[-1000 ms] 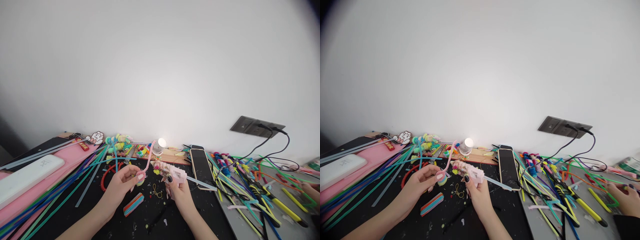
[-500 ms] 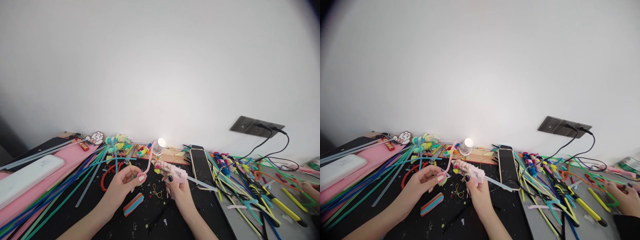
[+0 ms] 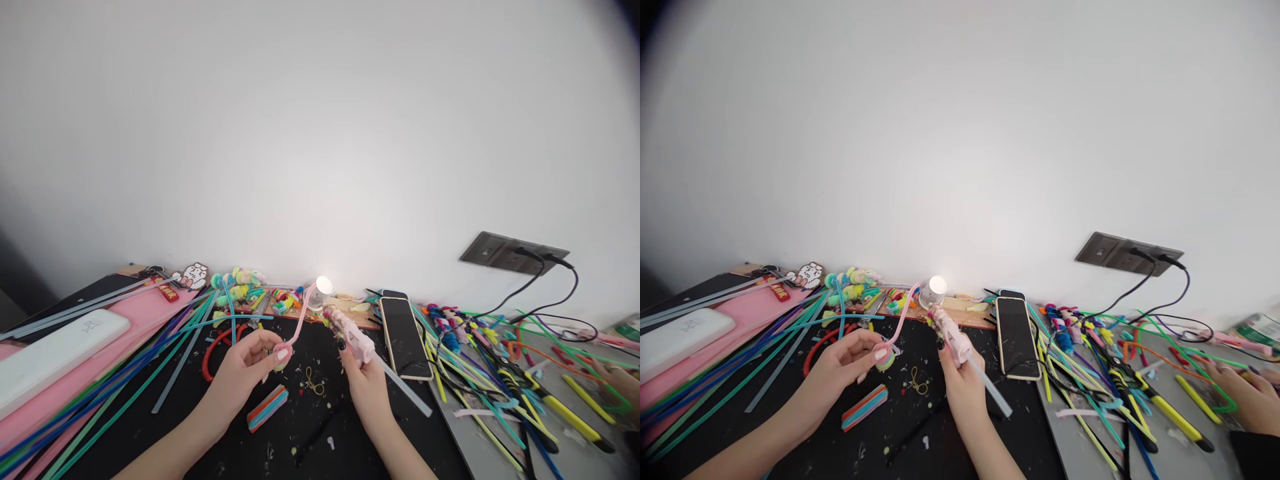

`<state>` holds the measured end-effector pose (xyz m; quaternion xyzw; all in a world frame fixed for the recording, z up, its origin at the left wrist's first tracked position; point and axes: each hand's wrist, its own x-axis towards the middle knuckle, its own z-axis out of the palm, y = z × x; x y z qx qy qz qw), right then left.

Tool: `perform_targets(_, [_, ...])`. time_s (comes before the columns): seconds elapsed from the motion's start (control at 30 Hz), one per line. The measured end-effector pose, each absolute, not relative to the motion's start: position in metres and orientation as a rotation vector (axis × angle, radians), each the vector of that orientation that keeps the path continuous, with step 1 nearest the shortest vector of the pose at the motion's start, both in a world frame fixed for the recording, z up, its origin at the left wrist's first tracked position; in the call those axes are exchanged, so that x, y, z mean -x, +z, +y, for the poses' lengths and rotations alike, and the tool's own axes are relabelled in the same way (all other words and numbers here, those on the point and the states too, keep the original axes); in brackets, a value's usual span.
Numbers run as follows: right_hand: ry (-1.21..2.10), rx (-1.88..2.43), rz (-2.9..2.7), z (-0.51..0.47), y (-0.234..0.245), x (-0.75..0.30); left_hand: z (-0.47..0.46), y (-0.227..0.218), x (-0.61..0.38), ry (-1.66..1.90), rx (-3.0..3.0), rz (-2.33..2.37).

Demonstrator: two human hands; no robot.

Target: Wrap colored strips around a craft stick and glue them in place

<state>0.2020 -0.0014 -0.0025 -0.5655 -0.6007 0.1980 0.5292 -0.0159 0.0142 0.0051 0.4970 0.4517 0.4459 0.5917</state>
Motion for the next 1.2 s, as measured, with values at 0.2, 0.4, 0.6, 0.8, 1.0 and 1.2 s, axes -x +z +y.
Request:
perform_targets(0.2, [0.343,1.662,-1.658,0.000,-0.006,-0.206,0.013,0.006,0.015,1.058,-1.175,1.061])
perform_targets(0.4, [0.056,1.760,-1.820,0.002,-0.023,-0.206,0.013,0.005,0.014,1.040,-1.202,1.065])
perform_targets(0.6, [0.036,1.612,-1.817,-0.003,-0.016,-0.205,0.015,-0.002,0.015,1.021,-1.293,1.058])
perform_targets(0.8, [0.125,1.218,-1.780,-0.009,-0.001,-0.205,0.011,0.003,0.012,0.979,-1.436,1.078])
perform_targets(1.0, [0.186,1.148,-1.715,-0.013,-0.003,-0.204,0.008,0.002,0.010,0.917,-1.451,1.066])
perform_targets(1.2, [0.160,1.077,-1.684,-0.018,0.000,-0.202,0.004,0.011,0.008,0.779,-1.626,1.097])
